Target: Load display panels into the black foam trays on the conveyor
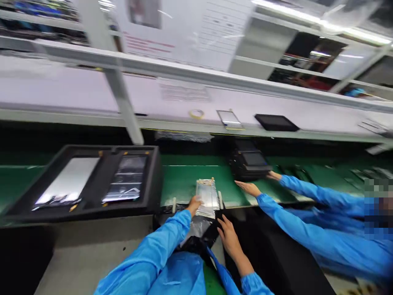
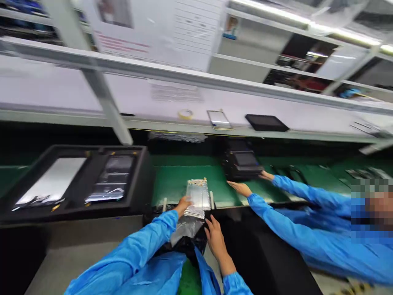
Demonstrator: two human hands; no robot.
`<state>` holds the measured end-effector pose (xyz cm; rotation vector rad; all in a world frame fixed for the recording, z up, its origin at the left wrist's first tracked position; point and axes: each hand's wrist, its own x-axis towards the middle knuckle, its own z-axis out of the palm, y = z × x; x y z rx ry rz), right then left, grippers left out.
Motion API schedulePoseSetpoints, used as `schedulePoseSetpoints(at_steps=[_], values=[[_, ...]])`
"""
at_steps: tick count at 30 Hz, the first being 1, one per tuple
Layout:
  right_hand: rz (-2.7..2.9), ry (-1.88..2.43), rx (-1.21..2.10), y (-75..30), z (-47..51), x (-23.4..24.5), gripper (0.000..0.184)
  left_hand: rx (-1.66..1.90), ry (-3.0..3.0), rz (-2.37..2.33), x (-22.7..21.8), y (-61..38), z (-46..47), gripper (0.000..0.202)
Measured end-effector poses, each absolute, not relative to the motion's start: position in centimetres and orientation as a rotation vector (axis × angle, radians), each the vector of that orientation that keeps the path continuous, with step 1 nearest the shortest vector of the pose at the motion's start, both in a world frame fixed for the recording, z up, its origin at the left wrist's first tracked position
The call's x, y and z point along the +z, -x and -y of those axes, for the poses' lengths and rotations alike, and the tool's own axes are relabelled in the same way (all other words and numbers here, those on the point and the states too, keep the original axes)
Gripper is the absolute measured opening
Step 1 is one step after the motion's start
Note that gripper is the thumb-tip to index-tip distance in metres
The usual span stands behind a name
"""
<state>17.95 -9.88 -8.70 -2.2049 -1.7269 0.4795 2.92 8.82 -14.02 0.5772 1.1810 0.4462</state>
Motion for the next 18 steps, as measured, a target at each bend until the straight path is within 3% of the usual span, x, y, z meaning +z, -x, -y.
schedulePoseSetpoints(at_steps=[5, 11, 15, 18], values=[[1.52, 2.32, 0.383, -26.9, 11.2, -6.1, 0.044, 0.397, -0.76, -1.318, -16.7, -7.4, -8.1, 0.047], [1.181, 2.298, 0.217, -45.0, 5.5, -3.8, 0.047, 0.356, -1.02, -1.632, -18.3, -8.5, -6.0, 0.035], [0.832, 2.268, 0.334, -57.2, -2.7, -2.2, 0.046, 0.287, -1.124, -1.886, -18.4, -8.3, -5.6, 0.034], [0.685, 2.158, 0.481, -63.3, -8.8, -2.6, 0.042, 0.476, -1.274, -1.913, -17.6, -10.9, -8.1, 0.037]])
